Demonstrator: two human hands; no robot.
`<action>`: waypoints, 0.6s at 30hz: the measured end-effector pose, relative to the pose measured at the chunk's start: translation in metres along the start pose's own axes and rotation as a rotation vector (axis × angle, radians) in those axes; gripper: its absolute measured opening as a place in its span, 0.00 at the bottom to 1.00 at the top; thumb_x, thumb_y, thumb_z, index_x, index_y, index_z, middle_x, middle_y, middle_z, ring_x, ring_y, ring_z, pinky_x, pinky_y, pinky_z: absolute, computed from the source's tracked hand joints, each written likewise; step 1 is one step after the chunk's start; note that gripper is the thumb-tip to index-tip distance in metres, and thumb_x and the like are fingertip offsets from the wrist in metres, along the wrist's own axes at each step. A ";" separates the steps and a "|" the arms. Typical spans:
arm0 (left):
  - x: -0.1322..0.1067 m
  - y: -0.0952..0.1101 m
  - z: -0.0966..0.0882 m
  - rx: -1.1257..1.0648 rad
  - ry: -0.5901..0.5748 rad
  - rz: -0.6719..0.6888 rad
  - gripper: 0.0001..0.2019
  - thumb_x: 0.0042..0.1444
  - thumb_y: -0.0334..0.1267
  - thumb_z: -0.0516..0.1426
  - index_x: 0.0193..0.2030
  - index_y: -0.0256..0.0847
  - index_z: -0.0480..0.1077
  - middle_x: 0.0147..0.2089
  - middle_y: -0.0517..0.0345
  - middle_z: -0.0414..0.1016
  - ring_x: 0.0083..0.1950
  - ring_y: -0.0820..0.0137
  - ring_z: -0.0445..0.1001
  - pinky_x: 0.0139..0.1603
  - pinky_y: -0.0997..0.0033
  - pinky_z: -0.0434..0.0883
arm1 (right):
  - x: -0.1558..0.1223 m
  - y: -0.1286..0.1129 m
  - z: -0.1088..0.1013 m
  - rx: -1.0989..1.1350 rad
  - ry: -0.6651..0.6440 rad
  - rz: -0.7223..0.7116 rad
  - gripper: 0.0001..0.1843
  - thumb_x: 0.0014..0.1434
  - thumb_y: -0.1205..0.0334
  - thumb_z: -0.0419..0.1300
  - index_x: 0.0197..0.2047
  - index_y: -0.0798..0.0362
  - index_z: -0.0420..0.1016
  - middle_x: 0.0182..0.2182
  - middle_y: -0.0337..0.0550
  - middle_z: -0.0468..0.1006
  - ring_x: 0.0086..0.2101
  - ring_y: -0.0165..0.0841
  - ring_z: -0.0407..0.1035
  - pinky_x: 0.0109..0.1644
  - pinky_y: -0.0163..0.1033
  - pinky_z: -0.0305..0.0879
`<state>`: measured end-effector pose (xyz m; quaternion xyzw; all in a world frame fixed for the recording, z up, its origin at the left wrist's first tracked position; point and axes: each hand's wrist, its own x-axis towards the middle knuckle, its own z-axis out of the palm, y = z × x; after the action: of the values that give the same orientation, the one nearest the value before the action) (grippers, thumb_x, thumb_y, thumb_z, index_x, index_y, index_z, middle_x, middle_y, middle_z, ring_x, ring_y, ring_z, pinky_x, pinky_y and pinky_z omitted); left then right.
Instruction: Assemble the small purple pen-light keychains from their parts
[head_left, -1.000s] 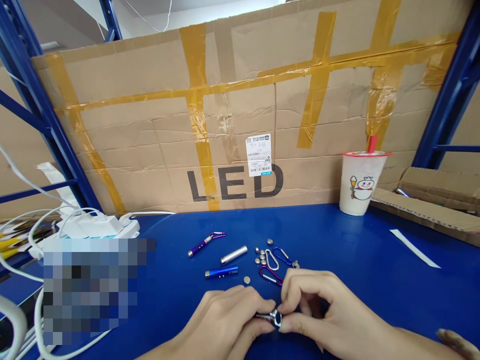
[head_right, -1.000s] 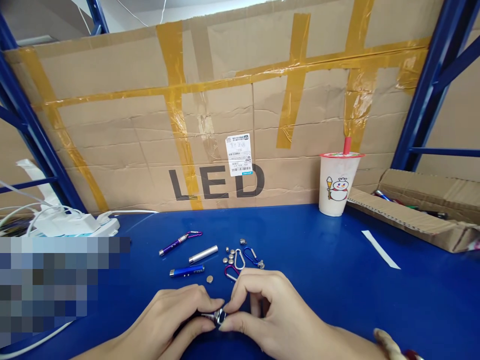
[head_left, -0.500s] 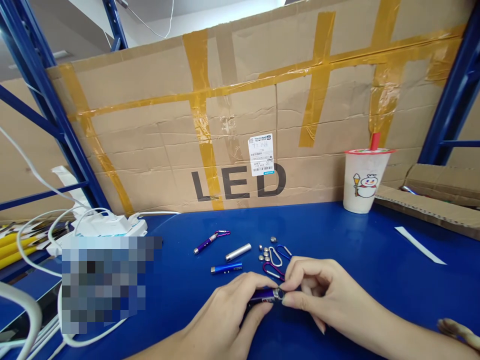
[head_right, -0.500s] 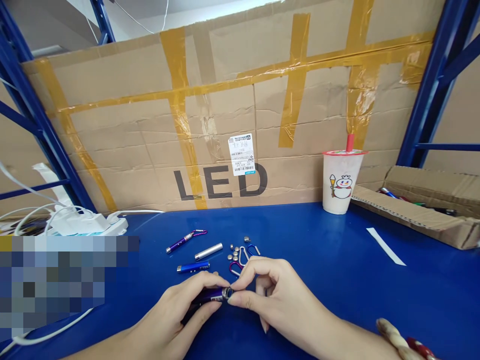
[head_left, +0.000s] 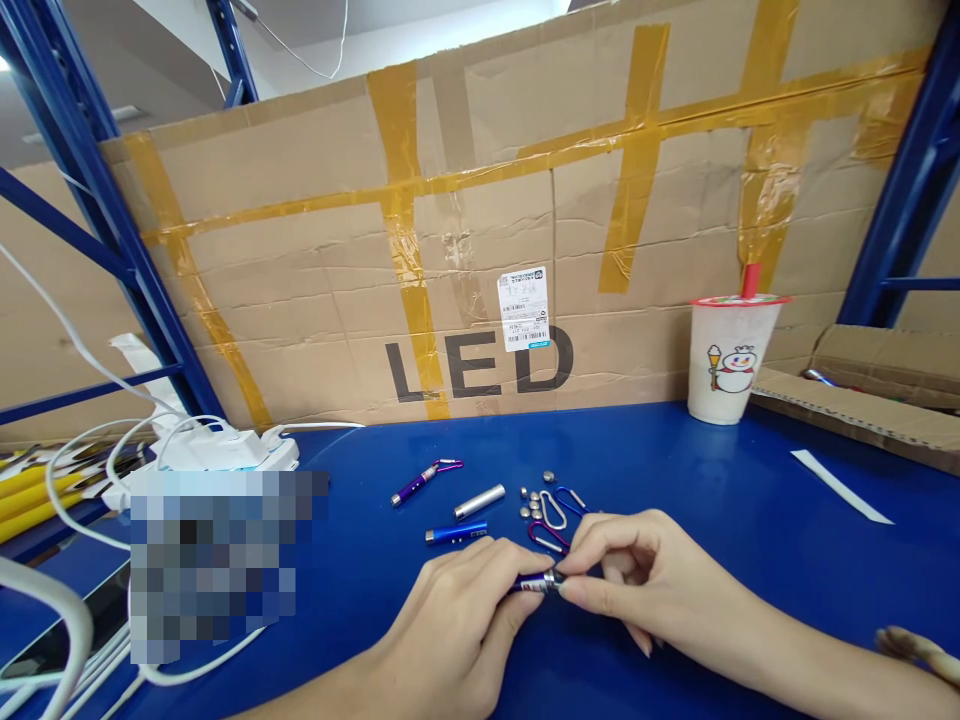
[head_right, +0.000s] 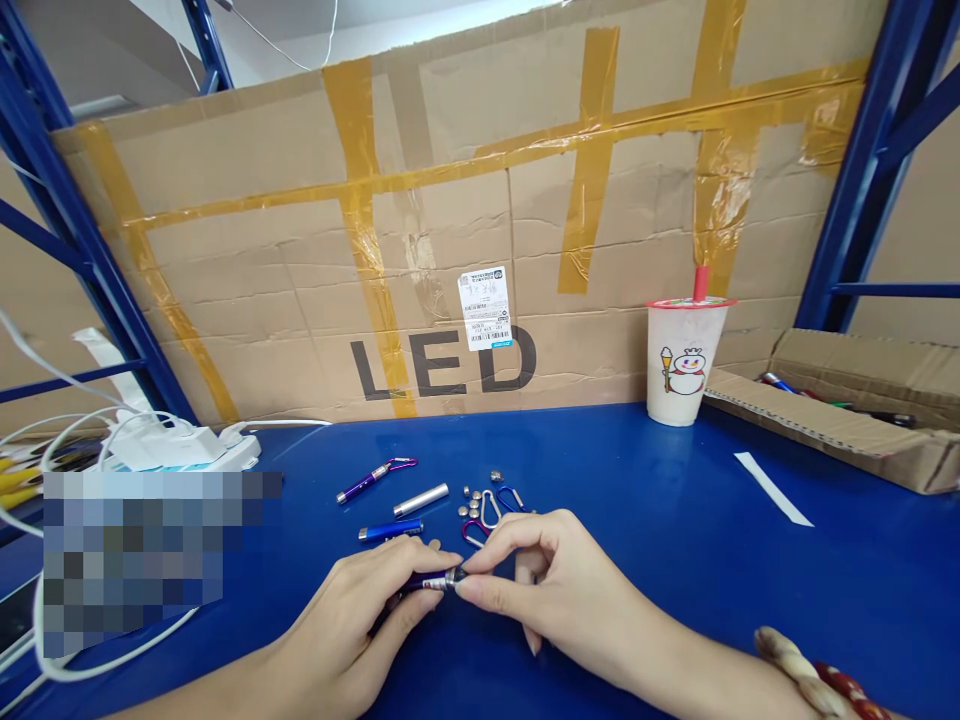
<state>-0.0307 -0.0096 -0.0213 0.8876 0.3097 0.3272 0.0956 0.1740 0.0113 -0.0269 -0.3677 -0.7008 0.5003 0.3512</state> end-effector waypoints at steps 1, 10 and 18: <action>0.000 0.000 0.000 -0.003 -0.001 -0.005 0.09 0.62 0.30 0.48 0.47 0.44 0.63 0.39 0.61 0.73 0.39 0.74 0.72 0.40 0.78 0.66 | 0.001 0.000 0.000 -0.004 -0.002 0.006 0.25 0.48 0.42 0.66 0.31 0.59 0.75 0.29 0.41 0.70 0.13 0.18 0.57 0.15 0.24 0.55; 0.002 0.002 -0.004 -0.043 -0.038 -0.065 0.10 0.62 0.30 0.49 0.48 0.43 0.64 0.42 0.62 0.74 0.42 0.75 0.73 0.44 0.79 0.67 | 0.001 -0.003 -0.001 -0.013 -0.014 0.014 0.22 0.51 0.45 0.64 0.33 0.59 0.76 0.31 0.42 0.71 0.13 0.17 0.59 0.15 0.24 0.53; 0.001 0.000 -0.002 -0.052 -0.068 -0.079 0.09 0.63 0.31 0.48 0.47 0.41 0.63 0.40 0.59 0.74 0.41 0.73 0.74 0.41 0.77 0.68 | 0.000 -0.004 0.000 0.002 -0.031 0.013 0.24 0.50 0.43 0.64 0.30 0.60 0.76 0.30 0.42 0.70 0.14 0.18 0.60 0.14 0.24 0.53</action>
<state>-0.0312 -0.0091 -0.0198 0.8825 0.3326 0.3006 0.1421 0.1735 0.0100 -0.0229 -0.3640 -0.7032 0.5088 0.3377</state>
